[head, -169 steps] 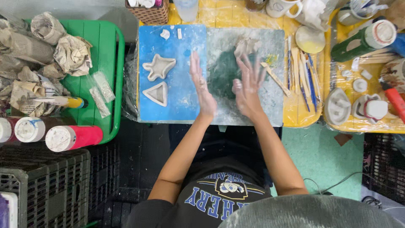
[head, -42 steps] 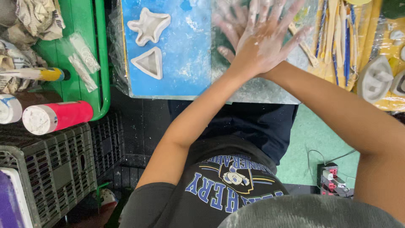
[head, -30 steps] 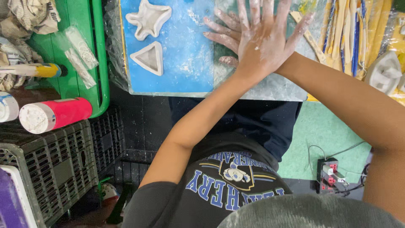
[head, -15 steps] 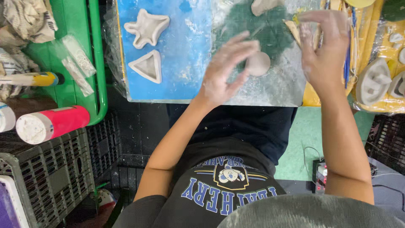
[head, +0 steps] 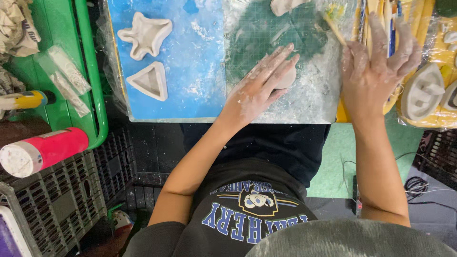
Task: The person rolls a piece of clay between their palms to form a sphere and uses a wooden tool to mark the surface.
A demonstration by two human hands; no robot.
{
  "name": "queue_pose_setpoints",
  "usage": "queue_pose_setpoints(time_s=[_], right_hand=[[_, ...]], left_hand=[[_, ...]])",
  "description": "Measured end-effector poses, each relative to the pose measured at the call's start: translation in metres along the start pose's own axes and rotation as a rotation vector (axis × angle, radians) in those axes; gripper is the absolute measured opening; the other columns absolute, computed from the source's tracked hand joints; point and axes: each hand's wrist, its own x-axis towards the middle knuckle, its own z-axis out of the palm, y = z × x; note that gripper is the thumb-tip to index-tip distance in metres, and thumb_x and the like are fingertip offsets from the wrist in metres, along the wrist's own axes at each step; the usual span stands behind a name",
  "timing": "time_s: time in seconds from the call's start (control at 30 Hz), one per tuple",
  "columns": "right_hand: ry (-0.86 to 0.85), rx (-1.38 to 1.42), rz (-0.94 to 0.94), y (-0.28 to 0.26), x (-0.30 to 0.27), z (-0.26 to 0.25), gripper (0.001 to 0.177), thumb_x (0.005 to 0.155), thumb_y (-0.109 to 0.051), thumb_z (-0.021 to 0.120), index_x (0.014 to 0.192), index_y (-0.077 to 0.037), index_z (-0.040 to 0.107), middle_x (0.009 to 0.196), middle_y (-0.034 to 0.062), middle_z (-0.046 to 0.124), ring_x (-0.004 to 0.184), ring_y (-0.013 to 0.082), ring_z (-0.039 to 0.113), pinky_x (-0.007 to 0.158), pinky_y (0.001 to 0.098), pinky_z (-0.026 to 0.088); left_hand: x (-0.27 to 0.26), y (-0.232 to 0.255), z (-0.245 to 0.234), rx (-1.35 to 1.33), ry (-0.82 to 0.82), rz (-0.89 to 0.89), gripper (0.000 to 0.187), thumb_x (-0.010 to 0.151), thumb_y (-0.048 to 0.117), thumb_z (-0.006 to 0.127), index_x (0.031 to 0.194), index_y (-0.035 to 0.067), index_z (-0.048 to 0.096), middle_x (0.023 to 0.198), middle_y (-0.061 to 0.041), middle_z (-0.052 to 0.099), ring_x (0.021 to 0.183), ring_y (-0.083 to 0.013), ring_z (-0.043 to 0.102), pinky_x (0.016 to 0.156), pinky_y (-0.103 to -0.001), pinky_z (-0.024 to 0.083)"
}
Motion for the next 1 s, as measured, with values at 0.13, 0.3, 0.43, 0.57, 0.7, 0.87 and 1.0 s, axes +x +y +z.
queue_pose_setpoints(time_s=[0.13, 0.3, 0.43, 0.57, 0.7, 0.87, 1.0], right_hand=[[0.000, 0.136, 0.026, 0.004, 0.003, -0.012, 0.006, 0.098, -0.013, 0.070, 0.101, -0.009, 0.068, 0.160, 0.0084, 0.056, 0.153, 0.0438, 0.033, 0.118, 0.0616, 0.024], [-0.019, 0.711, 0.167, -0.005, -0.011, -0.035, 0.005, 0.110, 0.007, 0.059, 0.114, 0.005, 0.056, 0.128, 0.0207, 0.065, 0.103, 0.0333, 0.063, 0.091, 0.0418, 0.051], [-0.058, 0.665, 0.096, -0.014, -0.027, -0.048, 0.013, 0.103, 0.007, 0.067, 0.109, 0.005, 0.055, 0.105, 0.0178, 0.069, 0.083, 0.0310, 0.067, 0.072, 0.0407, 0.054], [-0.241, 0.615, -0.053, -0.019, -0.035, -0.059, 0.021, 0.094, -0.002, 0.078, 0.111, -0.008, 0.067, 0.102, 0.0076, 0.071, 0.090, 0.0277, 0.069, 0.069, 0.0374, 0.053], [-0.292, 0.610, -0.052, -0.025, -0.035, -0.060, 0.029, 0.088, 0.000, 0.078, 0.115, -0.011, 0.074, 0.100, 0.0068, 0.069, 0.088, 0.0271, 0.068, 0.065, 0.0372, 0.052], [-0.257, 0.602, -0.053, -0.034, -0.031, -0.053, 0.033, 0.086, 0.003, 0.078, 0.116, -0.010, 0.074, 0.099, 0.0071, 0.068, 0.087, 0.0268, 0.066, 0.067, 0.0374, 0.053], [-0.276, 0.615, -0.064, -0.033, -0.029, -0.049, 0.033, 0.087, 0.002, 0.078, 0.118, -0.008, 0.073, 0.100, 0.0072, 0.068, 0.088, 0.0271, 0.066, 0.068, 0.0378, 0.053]], left_hand=[[0.000, -0.001, -0.002, 0.054, 0.008, 0.015, 0.076, 0.097, 0.028, 0.076, 0.161, 0.018, 0.035, 0.165, -0.003, 0.037, 0.155, -0.0233, 0.037, 0.132, -0.038, 0.035], [-0.002, -0.004, -0.002, 0.021, -0.016, 0.023, 0.075, 0.100, 0.033, 0.076, 0.161, 0.019, 0.036, 0.166, -0.001, 0.037, 0.155, -0.0216, 0.038, 0.134, -0.040, 0.034], [-0.001, -0.010, -0.012, -0.208, -0.074, 0.008, 0.071, 0.098, 0.019, 0.071, 0.161, 0.022, 0.038, 0.169, -0.003, 0.035, 0.160, -0.0252, 0.032, 0.139, -0.053, 0.023], [-0.001, -0.013, -0.022, -0.300, 0.041, 0.023, 0.081, 0.078, 0.010, 0.063, 0.156, 0.025, 0.048, 0.165, 0.001, 0.035, 0.161, -0.0269, 0.015, 0.135, -0.061, -0.001], [0.002, -0.008, -0.025, -0.159, 0.064, 0.001, 0.078, 0.073, 0.013, 0.065, 0.149, 0.025, 0.055, 0.165, 0.000, 0.042, 0.164, -0.0296, 0.007, 0.129, -0.062, -0.012], [0.002, -0.002, -0.024, -0.220, -0.085, -0.077, 0.080, 0.074, 0.010, 0.064, 0.153, 0.019, 0.053, 0.159, -0.002, 0.054, 0.163, -0.0254, 0.029, 0.135, -0.057, -0.002], [0.003, -0.004, -0.027, -0.260, -0.083, -0.085, 0.079, 0.080, 0.006, 0.060, 0.156, 0.021, 0.051, 0.156, 0.000, 0.055, 0.160, -0.0222, 0.031, 0.139, -0.052, 0.001]])
